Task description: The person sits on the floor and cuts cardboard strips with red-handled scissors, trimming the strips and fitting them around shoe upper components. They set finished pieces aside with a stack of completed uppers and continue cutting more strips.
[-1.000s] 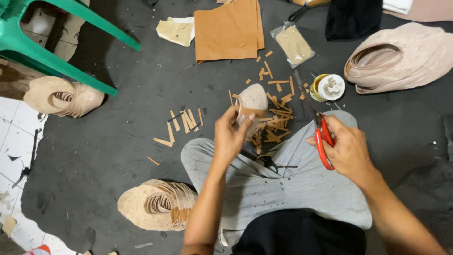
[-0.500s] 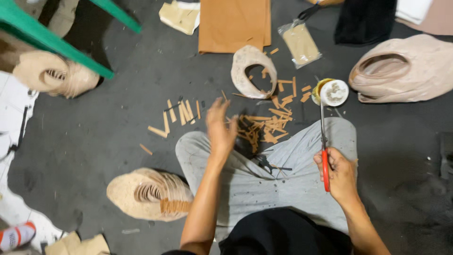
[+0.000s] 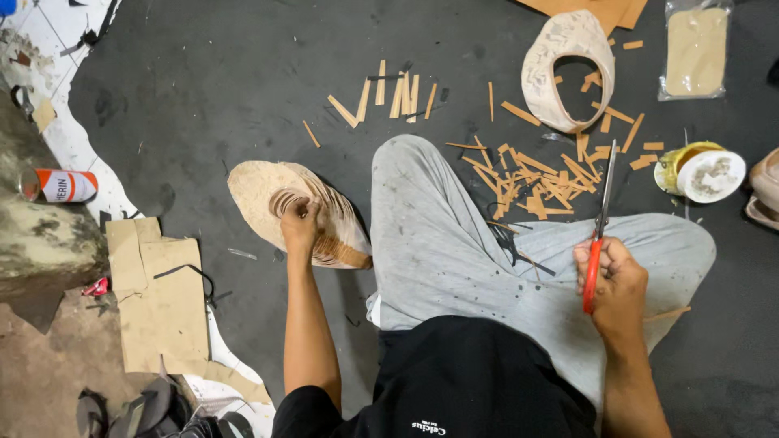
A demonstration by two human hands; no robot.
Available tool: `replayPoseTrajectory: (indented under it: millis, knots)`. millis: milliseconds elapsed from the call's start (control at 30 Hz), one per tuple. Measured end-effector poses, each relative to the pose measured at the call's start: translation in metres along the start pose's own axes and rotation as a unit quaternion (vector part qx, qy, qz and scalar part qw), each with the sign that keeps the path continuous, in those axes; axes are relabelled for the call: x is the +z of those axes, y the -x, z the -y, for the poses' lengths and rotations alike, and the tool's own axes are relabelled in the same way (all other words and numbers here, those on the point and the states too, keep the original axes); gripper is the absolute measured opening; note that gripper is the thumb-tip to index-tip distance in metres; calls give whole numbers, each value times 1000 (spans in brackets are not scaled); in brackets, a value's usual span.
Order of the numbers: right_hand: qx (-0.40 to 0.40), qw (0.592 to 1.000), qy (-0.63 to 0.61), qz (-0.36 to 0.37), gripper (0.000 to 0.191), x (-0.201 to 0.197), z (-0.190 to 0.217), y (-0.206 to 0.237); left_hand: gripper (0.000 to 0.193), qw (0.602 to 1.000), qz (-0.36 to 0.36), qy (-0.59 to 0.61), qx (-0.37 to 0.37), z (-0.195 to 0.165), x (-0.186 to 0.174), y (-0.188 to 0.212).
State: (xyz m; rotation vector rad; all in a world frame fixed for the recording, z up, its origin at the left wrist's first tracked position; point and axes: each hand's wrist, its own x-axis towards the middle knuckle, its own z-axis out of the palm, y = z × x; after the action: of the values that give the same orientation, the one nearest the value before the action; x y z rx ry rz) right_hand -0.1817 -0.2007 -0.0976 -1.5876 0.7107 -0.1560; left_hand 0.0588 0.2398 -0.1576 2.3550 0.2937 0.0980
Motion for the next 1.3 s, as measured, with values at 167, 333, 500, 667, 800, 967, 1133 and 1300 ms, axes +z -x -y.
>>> replayPoseTrajectory:
  millis: [167, 333, 500, 667, 800, 967, 1133, 1300]
  knots:
    - [-11, 999, 39, -1, 12, 4, 1, 9, 29, 991, 7, -107, -83, 0, 3, -1]
    - [29, 999, 14, -11, 12, 2, 0, 15, 36, 964, -245, -78, 71, -17, -22, 9]
    - [17, 1000, 7, 5, 12, 2, 11, 16, 25, 889, -170, 419, 71, -81, -55, 8]
    - [-114, 979, 163, 34, 24, 6, 47, 15, 47, 692, 177, 692, 103, -178, -35, 43]
    - [-248, 927, 282, -1, 45, -4, 82, 19, 43, 682, 232, 693, -27, -247, 1, 87]
    - [-248, 902, 350, -46, 58, -16, 107, 27, 48, 548, 385, 743, 3, -291, 20, 130]
    - [-167, 925, 339, -37, 61, -15, 106, 31, 56, 679, 437, 590, -8, -309, 36, 152]
    - [-270, 889, 359, -91, 72, -23, 105, 30, 52, 660, 401, 634, -32, -316, 40, 150]
